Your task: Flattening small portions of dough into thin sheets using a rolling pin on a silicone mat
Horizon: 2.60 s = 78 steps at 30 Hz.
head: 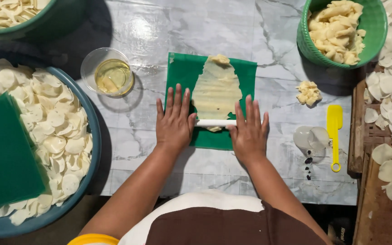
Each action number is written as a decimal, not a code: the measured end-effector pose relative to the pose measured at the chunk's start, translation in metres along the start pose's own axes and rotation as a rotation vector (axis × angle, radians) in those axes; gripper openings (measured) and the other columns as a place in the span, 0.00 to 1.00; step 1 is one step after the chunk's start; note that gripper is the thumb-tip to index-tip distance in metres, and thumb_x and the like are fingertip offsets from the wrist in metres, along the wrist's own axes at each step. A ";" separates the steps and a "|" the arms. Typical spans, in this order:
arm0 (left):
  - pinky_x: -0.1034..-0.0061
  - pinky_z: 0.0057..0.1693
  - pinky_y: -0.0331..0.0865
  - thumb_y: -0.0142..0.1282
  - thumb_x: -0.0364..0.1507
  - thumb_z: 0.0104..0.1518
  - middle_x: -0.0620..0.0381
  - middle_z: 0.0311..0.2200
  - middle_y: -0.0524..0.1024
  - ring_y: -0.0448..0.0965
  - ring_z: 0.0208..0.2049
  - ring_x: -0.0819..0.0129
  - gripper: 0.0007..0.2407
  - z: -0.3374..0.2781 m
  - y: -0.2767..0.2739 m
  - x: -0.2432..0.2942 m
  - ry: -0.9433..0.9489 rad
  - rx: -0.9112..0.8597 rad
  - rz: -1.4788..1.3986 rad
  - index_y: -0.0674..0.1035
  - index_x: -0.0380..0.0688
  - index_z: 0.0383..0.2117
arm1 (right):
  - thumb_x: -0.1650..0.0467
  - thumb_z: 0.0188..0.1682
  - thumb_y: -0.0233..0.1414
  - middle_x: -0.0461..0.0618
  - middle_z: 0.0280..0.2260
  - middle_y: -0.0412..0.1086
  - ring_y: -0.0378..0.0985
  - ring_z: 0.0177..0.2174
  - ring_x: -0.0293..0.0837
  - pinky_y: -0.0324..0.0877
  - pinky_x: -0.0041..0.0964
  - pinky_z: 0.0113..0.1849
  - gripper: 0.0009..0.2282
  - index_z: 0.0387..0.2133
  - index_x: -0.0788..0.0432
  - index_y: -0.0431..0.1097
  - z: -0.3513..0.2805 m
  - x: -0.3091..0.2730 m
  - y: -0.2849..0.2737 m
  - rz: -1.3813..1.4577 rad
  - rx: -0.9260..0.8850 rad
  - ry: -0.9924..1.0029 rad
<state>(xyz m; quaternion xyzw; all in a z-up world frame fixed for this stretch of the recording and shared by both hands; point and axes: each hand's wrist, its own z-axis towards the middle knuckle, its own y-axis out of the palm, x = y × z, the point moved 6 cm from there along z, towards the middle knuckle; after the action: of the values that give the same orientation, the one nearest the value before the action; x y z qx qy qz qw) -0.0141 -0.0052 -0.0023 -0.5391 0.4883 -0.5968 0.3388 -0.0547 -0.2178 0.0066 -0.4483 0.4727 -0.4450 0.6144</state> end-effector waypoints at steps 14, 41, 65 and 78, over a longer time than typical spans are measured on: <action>0.41 0.73 0.25 0.26 0.45 0.70 0.52 0.76 0.37 0.33 0.75 0.52 0.27 0.033 -0.011 -0.009 -0.028 -0.027 0.003 0.47 0.52 0.74 | 0.54 0.60 0.39 0.58 0.73 0.41 0.38 0.70 0.59 0.31 0.86 0.57 0.28 0.72 0.50 0.50 0.052 0.003 0.020 -0.002 0.026 -0.030; 0.48 0.74 0.23 0.36 0.38 0.67 0.59 0.76 0.35 0.31 0.76 0.61 0.28 -0.004 0.004 0.004 0.089 0.146 0.033 0.47 0.55 0.74 | 0.67 0.40 0.63 0.41 0.31 0.61 0.70 0.38 0.49 0.64 0.46 0.41 0.07 0.26 0.49 0.71 0.070 -0.004 0.038 0.045 -0.006 -0.213; 0.44 0.74 0.30 0.42 0.35 0.66 0.51 0.75 0.42 0.38 0.76 0.55 0.29 0.000 -0.003 0.006 0.108 0.228 0.132 0.53 0.46 0.73 | 0.61 0.56 0.46 0.43 0.34 0.74 0.77 0.36 0.42 0.74 0.41 0.40 0.13 0.28 0.52 0.72 -0.124 0.064 -0.051 -0.039 -1.092 0.544; 0.43 0.74 0.31 0.42 0.36 0.64 0.51 0.75 0.43 0.38 0.76 0.55 0.29 0.003 0.000 0.005 0.112 0.230 0.132 0.53 0.45 0.73 | 0.62 0.62 0.39 0.78 0.45 0.77 0.78 0.46 0.67 0.65 0.56 0.51 0.25 0.48 0.79 0.74 -0.517 0.400 0.250 1.520 -0.484 1.242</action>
<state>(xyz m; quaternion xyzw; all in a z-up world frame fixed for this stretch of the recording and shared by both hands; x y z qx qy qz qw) -0.0125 -0.0106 -0.0006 -0.4292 0.4691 -0.6544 0.4093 -0.4677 -0.6230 -0.3877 0.1700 0.9468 0.0178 0.2727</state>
